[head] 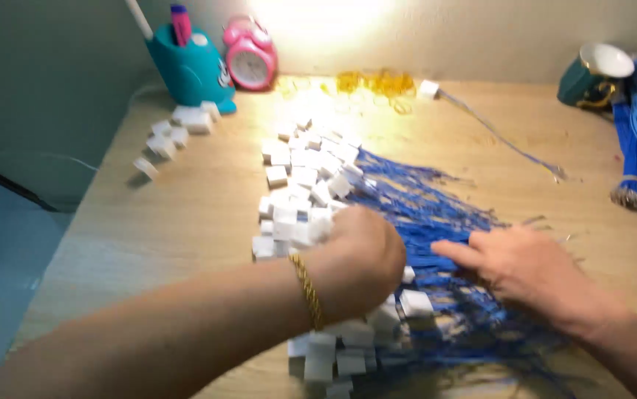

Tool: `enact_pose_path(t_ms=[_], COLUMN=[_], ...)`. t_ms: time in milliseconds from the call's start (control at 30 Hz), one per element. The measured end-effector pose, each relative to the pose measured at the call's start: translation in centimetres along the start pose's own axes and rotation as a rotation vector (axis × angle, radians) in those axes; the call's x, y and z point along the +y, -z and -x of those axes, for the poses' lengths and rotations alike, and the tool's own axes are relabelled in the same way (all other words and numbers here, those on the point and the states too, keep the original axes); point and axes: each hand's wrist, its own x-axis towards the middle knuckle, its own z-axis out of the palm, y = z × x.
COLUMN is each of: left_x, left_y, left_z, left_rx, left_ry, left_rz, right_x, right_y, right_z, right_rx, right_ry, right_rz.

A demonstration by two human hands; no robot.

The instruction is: The person repeatedly picks up white plastic connectors and blue wires from a table, inserts the wire ends into the connectors, and places the assembled units into a growing pile. The person also briefly handles yellow rubber bands.

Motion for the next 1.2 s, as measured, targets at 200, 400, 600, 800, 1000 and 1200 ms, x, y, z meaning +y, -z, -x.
enact_pose_path(t_ms=[200,400,600,800,1000,1200], left_x=[-0.7,-5.4,-18.5,-23.2,-22.1,-23.4], left_y=[-2.1,-3.5,-9.5,-14.7,-12.2,-14.0], left_z=[-2.2,-1.0,-8.6,-19.0,-16.7,-18.4], left_rx=[0.278,0.554,0.802,0.74,0.49,0.596], left_ry=[0.124,-0.028,0.36,0.342,0.368,0.332], left_rz=[0.39,0.737,0.772,0.786,0.802,0.773], right_x=[1.5,3.2,4.1,2.3,1.9,2.4], right_y=[-4.2,6.2,2.9,1.2,3.4,3.0], right_z=[-1.2,-9.1,-20.0,-21.8,-19.3,-17.3], right_rx=[-0.156,0.137,0.005,-0.028,0.127,0.279], right_ry=[-0.008,-0.223,-0.352,-0.368,-0.35,-0.318], right_rz=[-0.384,-0.563,-0.648,-0.647,-0.885,-1.417])
